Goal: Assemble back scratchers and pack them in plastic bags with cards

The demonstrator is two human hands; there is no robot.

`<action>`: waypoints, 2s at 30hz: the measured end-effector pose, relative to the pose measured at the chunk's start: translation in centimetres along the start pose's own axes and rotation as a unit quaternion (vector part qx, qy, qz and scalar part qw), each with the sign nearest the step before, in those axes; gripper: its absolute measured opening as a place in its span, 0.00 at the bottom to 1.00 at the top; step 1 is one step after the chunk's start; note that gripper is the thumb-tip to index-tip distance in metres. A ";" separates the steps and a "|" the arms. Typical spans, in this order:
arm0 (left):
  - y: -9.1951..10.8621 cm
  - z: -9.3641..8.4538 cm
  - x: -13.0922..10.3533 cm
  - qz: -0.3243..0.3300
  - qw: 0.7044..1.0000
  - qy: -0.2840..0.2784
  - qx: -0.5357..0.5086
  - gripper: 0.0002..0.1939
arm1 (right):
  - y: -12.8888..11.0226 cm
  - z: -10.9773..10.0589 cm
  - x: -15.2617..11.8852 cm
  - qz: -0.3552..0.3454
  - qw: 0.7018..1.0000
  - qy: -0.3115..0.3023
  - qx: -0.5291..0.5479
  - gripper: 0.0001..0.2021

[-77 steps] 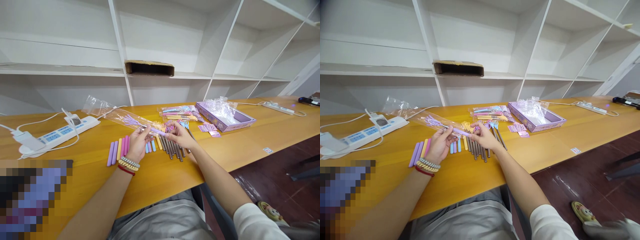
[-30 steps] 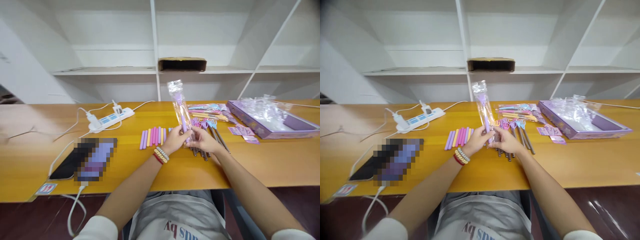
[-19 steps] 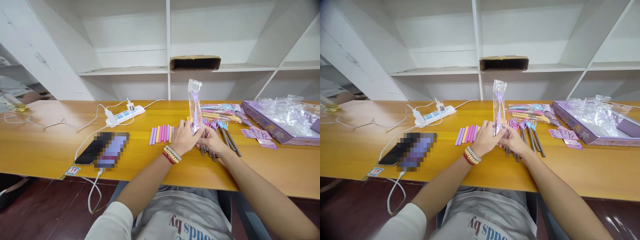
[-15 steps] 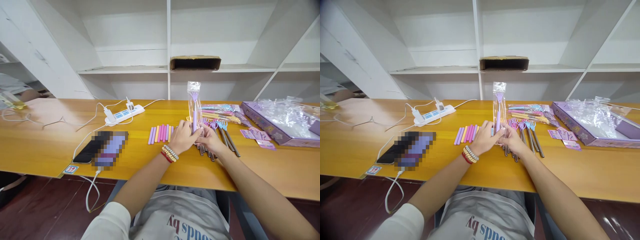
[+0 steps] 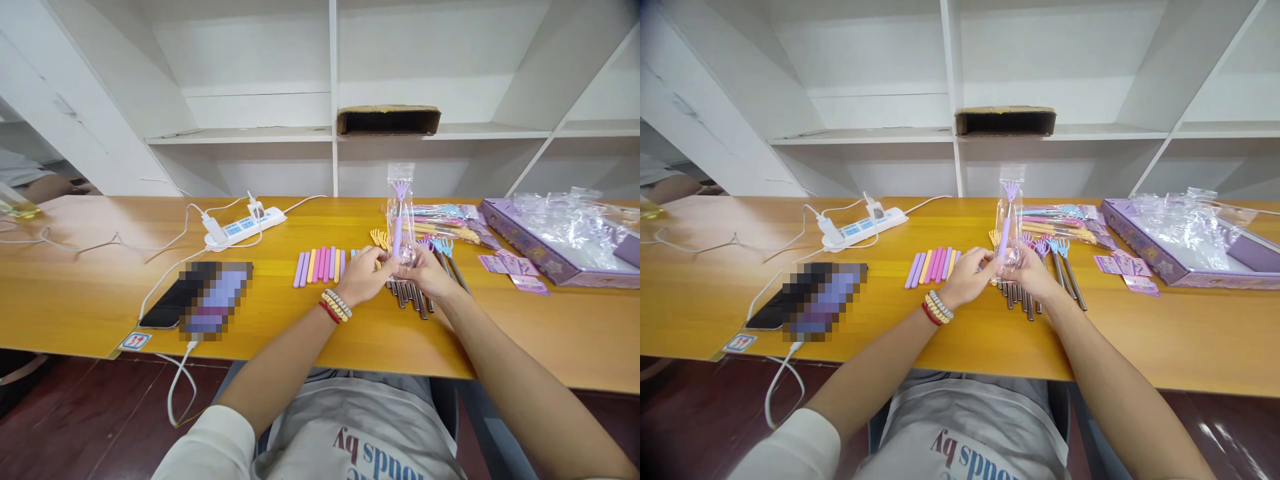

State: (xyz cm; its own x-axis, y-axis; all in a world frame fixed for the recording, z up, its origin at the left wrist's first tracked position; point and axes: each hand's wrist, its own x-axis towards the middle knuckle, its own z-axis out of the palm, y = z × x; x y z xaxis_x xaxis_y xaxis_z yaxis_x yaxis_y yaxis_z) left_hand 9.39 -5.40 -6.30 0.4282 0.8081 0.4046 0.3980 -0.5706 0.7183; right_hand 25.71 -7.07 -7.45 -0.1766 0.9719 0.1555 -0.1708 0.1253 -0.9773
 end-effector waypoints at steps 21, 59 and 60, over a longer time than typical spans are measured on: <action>-2.4 0.2 1.7 -0.175 0.929 0.062 -0.321 0.13 | -1.0 0.3 0.0 0.063 0.987 -0.141 -0.038 0.28; -1.9 -9.1 -2.3 -0.129 0.948 0.006 0.292 0.33 | -0.7 -0.9 0.0 0.094 0.995 0.032 -0.029 0.16; -1.6 -8.0 -1.2 -0.112 0.958 -0.009 0.264 0.32 | -0.7 -0.9 -0.1 0.095 0.995 0.031 -0.031 0.16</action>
State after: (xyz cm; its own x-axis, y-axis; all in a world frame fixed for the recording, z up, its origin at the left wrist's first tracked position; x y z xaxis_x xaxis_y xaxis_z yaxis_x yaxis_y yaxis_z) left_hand 1.73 -4.30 -3.45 0.2950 0.9192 0.2607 0.8346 -0.3808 0.3981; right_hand 26.68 -7.04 -6.91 -0.1399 0.9894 -0.0391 -0.0803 -0.0507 -0.9955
